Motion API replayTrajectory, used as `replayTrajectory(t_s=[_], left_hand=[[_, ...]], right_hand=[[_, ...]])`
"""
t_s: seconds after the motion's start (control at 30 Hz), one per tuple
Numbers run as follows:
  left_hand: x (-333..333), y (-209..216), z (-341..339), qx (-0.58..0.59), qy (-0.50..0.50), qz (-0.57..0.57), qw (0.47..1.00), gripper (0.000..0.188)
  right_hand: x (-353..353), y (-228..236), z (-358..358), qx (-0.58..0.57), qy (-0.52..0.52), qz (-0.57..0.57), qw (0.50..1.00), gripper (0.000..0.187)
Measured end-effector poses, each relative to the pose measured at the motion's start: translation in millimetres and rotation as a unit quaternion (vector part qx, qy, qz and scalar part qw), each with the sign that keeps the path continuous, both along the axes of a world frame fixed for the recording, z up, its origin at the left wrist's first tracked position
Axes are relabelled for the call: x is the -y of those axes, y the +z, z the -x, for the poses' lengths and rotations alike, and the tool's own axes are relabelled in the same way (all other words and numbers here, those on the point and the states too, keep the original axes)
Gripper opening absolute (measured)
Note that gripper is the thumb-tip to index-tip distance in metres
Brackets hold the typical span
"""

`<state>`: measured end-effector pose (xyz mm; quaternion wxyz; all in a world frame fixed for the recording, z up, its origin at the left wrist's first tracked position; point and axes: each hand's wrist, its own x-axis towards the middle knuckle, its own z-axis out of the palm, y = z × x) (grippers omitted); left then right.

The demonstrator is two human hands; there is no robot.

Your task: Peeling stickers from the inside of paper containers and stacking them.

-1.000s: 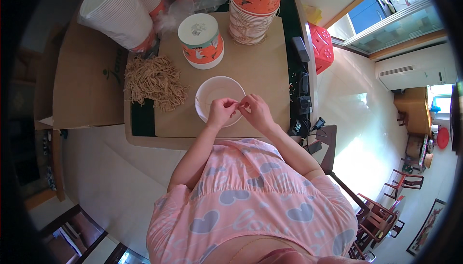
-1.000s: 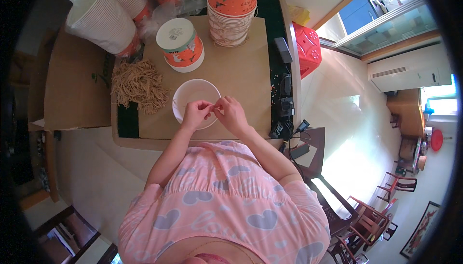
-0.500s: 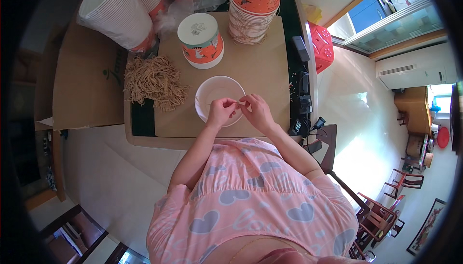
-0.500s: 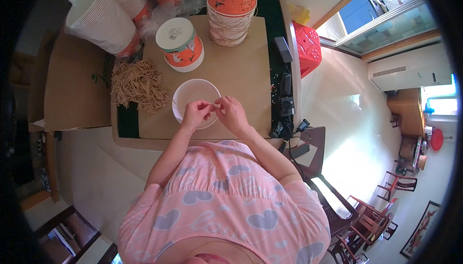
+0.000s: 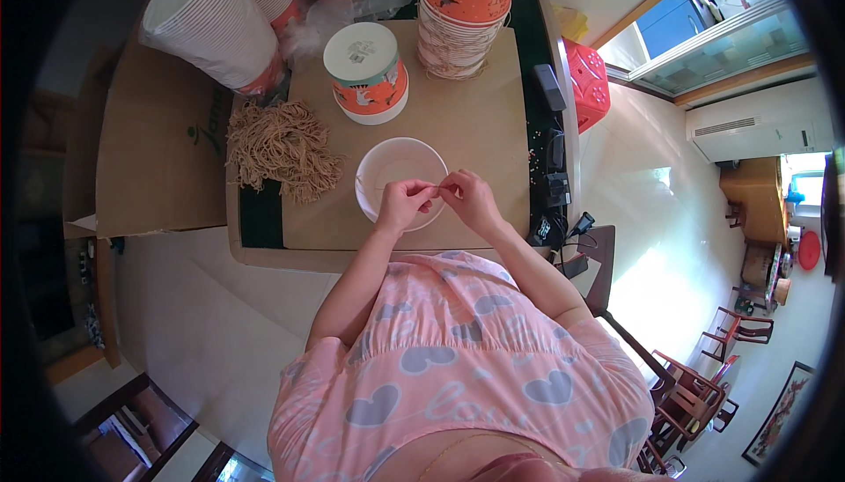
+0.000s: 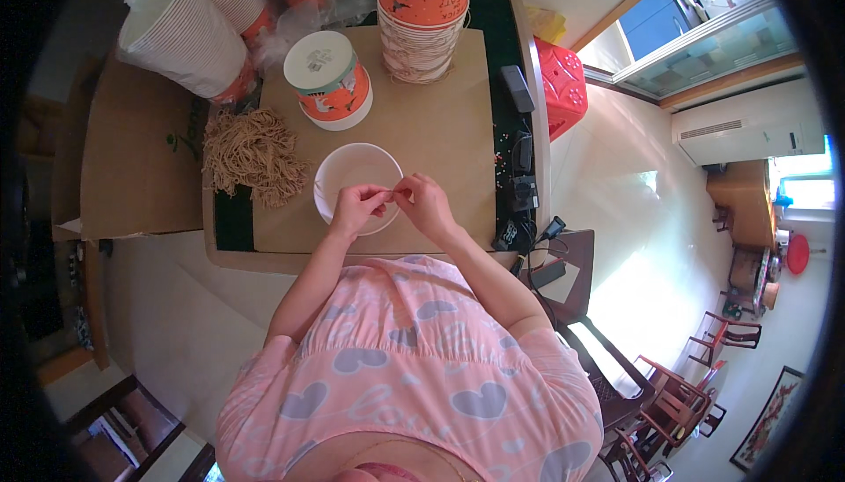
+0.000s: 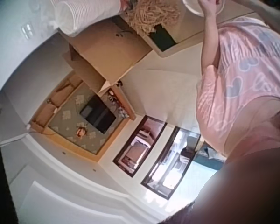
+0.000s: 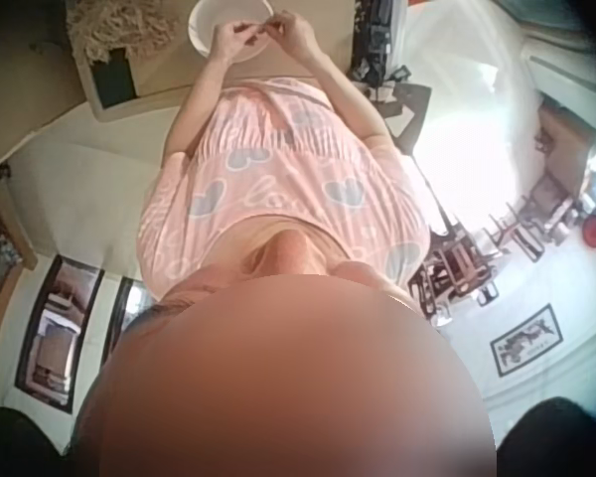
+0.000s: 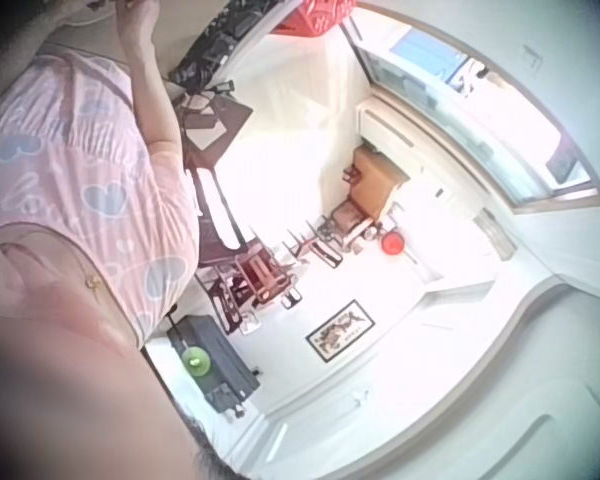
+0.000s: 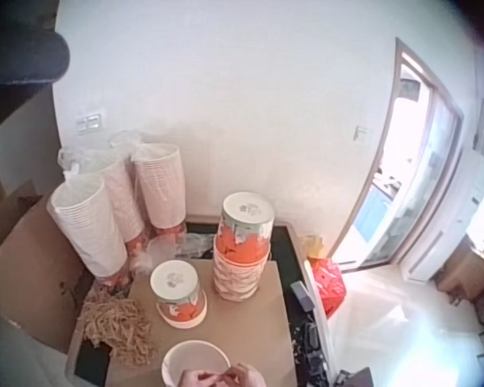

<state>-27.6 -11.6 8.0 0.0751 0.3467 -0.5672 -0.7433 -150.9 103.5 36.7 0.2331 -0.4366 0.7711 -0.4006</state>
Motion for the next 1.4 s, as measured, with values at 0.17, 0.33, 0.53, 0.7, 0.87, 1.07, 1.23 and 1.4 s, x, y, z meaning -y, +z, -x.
replayTrajectory(t_s=[0.17, 0.33, 0.53, 0.7, 0.87, 1.07, 1.23, 1.4], left_hand=[[1.0, -2.2, -0.2, -0.003, 0.002, -0.007, 1.000, 0.012], [1.0, -4.0, -0.1, 0.012, 0.038, -0.051, 0.998, 0.012], [-0.8, -1.7, 0.3, 0.015, 0.059, -0.091, 0.994, 0.013], [-0.5, -8.2, -1.5, 0.000, 0.067, -0.130, 0.989, 0.013], [-2.4, -11.0, -1.1, -0.008, 0.063, -0.128, 0.990, 0.013], [-2.8, -11.5, -0.3, -0.014, 0.050, -0.121, 0.991, 0.014], [-3.4, -11.5, 0.5, -0.005, 0.049, -0.101, 0.994, 0.014], [-4.1, -10.9, 0.9, -0.003, 0.051, -0.088, 0.995, 0.012]], right_hand=[[1.5, 7.5, -2.6, 0.018, -0.016, 0.022, 0.999, 0.011], [-4.2, 3.7, -6.6, -0.042, 0.006, 0.046, 0.998, 0.011], [-0.7, 0.9, -10.0, -0.103, -0.007, 0.067, 0.992, 0.006], [-1.7, -4.5, -10.9, -0.068, -0.012, 0.043, 0.997, 0.006], [-1.6, -1.0, -11.6, -0.049, -0.009, 0.034, 0.998, 0.007], [0.0, -3.1, -10.3, -0.060, -0.021, 0.035, 0.997, 0.008], [-0.6, -5.1, -7.4, 0.010, -0.034, 0.036, 0.999, 0.008], [-2.5, -11.1, -6.0, 0.034, -0.037, 0.048, 0.998, 0.006]])
